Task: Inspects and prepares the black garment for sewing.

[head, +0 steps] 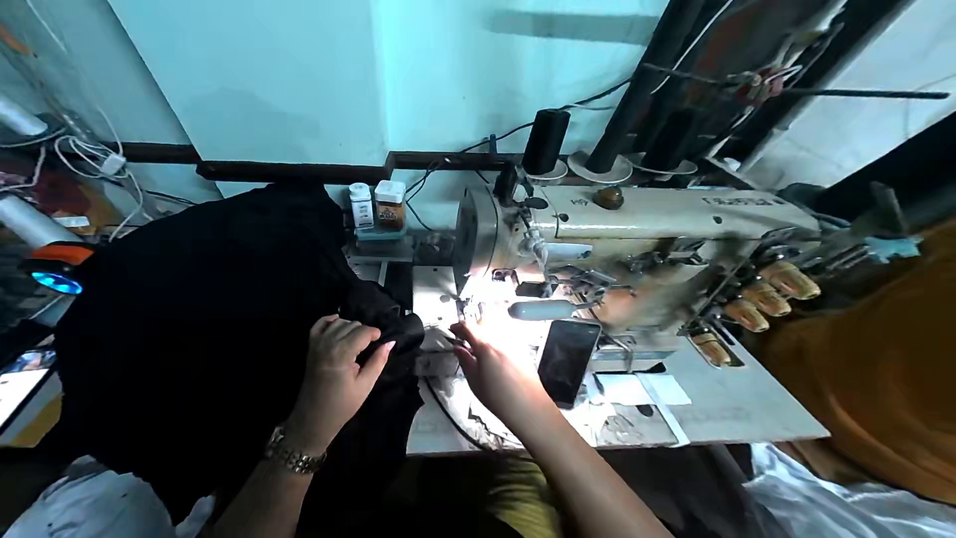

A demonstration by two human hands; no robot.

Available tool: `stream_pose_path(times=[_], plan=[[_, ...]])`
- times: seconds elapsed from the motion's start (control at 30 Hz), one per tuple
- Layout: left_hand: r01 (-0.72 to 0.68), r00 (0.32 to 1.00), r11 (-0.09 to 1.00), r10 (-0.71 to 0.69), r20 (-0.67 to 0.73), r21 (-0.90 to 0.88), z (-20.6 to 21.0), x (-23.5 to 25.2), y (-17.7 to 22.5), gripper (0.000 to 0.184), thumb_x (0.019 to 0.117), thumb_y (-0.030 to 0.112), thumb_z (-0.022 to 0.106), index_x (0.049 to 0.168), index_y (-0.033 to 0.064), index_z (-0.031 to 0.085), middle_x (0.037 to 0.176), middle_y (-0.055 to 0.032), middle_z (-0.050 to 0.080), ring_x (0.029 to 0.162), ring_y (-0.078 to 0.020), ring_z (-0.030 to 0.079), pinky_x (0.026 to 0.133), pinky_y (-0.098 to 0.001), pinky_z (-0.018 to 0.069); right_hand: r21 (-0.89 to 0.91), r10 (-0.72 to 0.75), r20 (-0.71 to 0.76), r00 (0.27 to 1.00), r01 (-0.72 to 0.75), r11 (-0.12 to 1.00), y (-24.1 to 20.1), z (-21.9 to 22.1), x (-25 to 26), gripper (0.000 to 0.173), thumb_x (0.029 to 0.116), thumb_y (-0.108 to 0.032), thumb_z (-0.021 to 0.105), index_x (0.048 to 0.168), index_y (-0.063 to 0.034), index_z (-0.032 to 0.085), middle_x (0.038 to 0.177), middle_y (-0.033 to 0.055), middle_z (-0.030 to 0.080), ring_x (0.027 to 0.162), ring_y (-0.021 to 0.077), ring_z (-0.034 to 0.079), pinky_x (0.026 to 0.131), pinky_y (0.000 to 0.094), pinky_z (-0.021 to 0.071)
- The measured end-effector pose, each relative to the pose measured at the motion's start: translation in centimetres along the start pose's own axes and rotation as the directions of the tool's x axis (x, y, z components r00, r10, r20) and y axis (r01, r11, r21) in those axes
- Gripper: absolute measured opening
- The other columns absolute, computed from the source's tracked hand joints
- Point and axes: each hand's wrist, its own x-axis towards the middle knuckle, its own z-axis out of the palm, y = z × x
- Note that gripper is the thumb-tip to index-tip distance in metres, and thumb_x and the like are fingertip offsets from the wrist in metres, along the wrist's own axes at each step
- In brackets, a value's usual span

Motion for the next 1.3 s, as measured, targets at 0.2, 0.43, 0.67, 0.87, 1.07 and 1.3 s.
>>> stream_pose_path(times=[0.2,0.43,0.67,0.87,1.07,1.3], plan=[[-0.022,1.000,0.979,0.019,-0.017,-0.204,0.0,-1.6,1.4,0.027,0.0999,0.032,0.062,0.096,0.0080,0.074,0.097,-0.0055,0.073,0.105,-0.0160,0.069,0.116,-0.0495,0.0382,0.083,0.035,-0.049,0.998,-0.031,0.996,0.6,1.1,-0.5,0.027,0.1050,-0.021,0.051,0.122,-0.0130,0.071,0.107,0.0118,0.074,0.095,0.0301,0.073,0.083,0.0534,0.0576],[0.011,0.949,0.994,0.024,0.313,-0.109,4.4,-4.0,2.1,0.050,0.0977,0.060,0.056,0.135,0.0272,0.066,0.154,-0.0066,0.052,0.146,-0.0269,0.044,0.119,-0.0659,0.0274,0.787,0.124,-0.154,0.980,0.045,0.616,4.2,7.4,-4.6,0.040,0.0941,-0.032,0.072,0.122,-0.0033,0.069,0.107,0.0011,0.073,0.092,0.0018,0.067,0.081,0.0211,0.0574],[0.020,0.960,0.988,0.025,0.281,-0.156,4.4,-3.8,2.5,0.033,0.1003,0.049,0.058,0.108,0.0222,0.075,0.146,-0.0024,0.060,0.144,-0.0204,0.047,0.121,-0.0616,0.0261,0.884,0.192,-0.139,0.971,0.035,0.466,3.5,9.3,-3.4,0.026,0.0895,-0.019,0.077,0.107,-0.0018,0.068,0.094,0.0015,0.072,0.082,0.0044,0.068,0.074,0.0220,0.0588],[-0.006,0.968,0.990,0.040,0.247,-0.139,4.4,-4.1,2.5,0.017,0.0992,0.020,0.057,0.097,0.0161,0.074,0.140,-0.0010,0.065,0.140,-0.0192,0.053,0.119,-0.0571,0.0327,0.927,0.194,0.079,0.978,-0.144,0.346,3.6,9.2,-3.9,0.029,0.0856,-0.020,0.080,0.103,-0.0057,0.062,0.075,-0.0032,0.064,0.063,0.0035,0.060,0.062,0.0213,0.0525],[0.007,0.973,0.993,0.021,0.228,-0.121,4.3,-3.8,2.4,0.020,0.0945,0.009,0.050,0.091,0.0134,0.070,0.137,0.0011,0.066,0.125,-0.0129,0.062,0.117,-0.0518,0.0356,0.959,0.125,0.161,0.979,-0.185,0.213,4.0,9.1,-4.3,0.019,0.0876,-0.013,0.077,0.101,-0.0052,0.065,0.076,-0.0016,0.066,0.065,0.0050,0.060,0.062,0.0223,0.0521],[-0.043,0.978,0.994,0.062,0.200,-0.097,4.1,-3.8,2.3,0.025,0.0922,0.005,0.047,0.095,0.0146,0.070,0.130,0.0024,0.070,0.118,-0.0112,0.065,0.114,-0.0495,0.0370,0.952,0.080,0.233,0.969,-0.244,0.184,4.2,9.1,-4.4,0.021,0.0892,-0.018,0.075,0.101,-0.0049,0.065,0.077,0.0006,0.066,0.061,0.0063,0.058,0.057,0.0226,0.0492]])
